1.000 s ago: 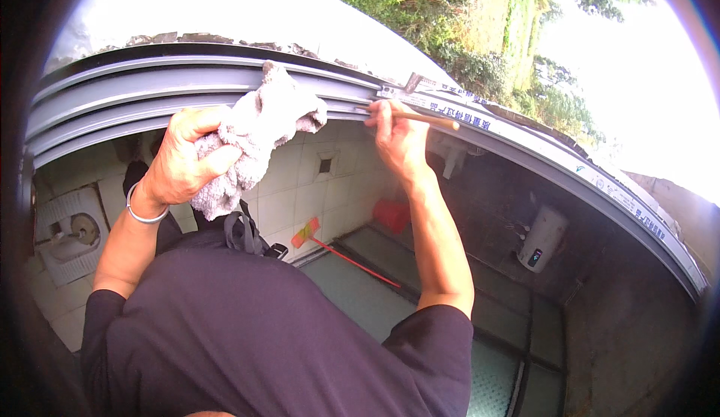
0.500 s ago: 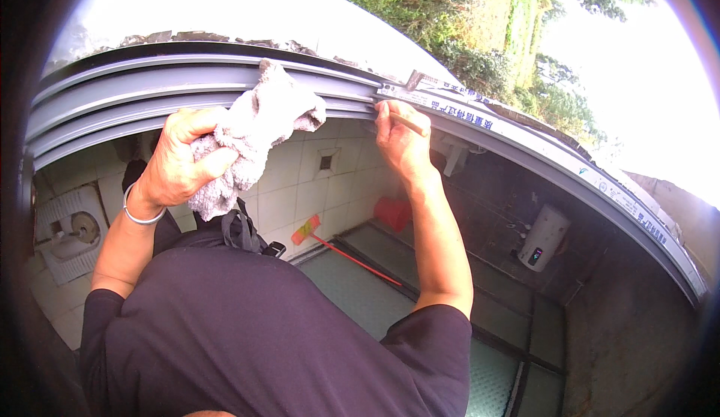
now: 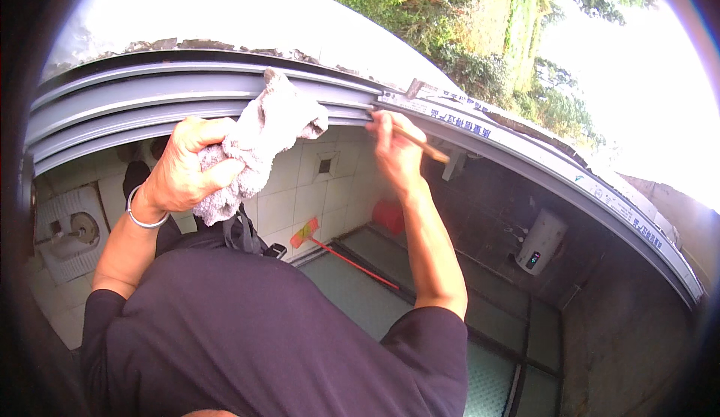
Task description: The person cleans the exterior window frame and sill using a cloth and a thin stick. They wipe the frame and sill repeatedly, using the stick to reach into crevices and the cloth to remove debris.
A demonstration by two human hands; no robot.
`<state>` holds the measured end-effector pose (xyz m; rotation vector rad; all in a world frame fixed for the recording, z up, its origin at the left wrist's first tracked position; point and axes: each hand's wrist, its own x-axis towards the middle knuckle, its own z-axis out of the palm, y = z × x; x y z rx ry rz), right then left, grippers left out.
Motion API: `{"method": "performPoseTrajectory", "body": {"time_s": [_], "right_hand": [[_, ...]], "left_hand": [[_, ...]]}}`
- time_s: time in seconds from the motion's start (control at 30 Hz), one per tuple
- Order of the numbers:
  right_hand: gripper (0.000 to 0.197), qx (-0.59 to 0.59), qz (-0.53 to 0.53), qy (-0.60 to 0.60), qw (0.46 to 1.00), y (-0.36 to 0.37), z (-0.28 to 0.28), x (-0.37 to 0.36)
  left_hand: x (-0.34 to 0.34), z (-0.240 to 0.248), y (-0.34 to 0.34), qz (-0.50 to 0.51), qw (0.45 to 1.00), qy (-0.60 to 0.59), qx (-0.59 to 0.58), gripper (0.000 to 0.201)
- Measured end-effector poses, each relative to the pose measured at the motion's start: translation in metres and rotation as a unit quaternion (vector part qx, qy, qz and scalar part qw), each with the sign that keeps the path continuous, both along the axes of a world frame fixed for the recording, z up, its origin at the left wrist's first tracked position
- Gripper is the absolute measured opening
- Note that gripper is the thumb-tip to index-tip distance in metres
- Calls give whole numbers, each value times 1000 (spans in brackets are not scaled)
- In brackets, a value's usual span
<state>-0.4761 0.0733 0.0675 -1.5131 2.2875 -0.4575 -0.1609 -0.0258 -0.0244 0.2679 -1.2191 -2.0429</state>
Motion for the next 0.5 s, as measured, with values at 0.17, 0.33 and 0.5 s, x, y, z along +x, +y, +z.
{"method": "performPoseTrajectory", "body": {"time_s": [0.17, 0.33, 0.5], "right_hand": [[27, -97, -46, -81, 991, 6, 31, 11], [22, -107, -95, -65, 988, 35, 19, 4], [20, -118, -86, -22, 989, 49, -17, -20]], "left_hand": [[1, -2, 2, -9, 1000, -9, -1, 12], [1, 5, 6, 9, 999, -36, 26, 17], [0, 7, 9, 7, 997, -55, 46, 24]]}}
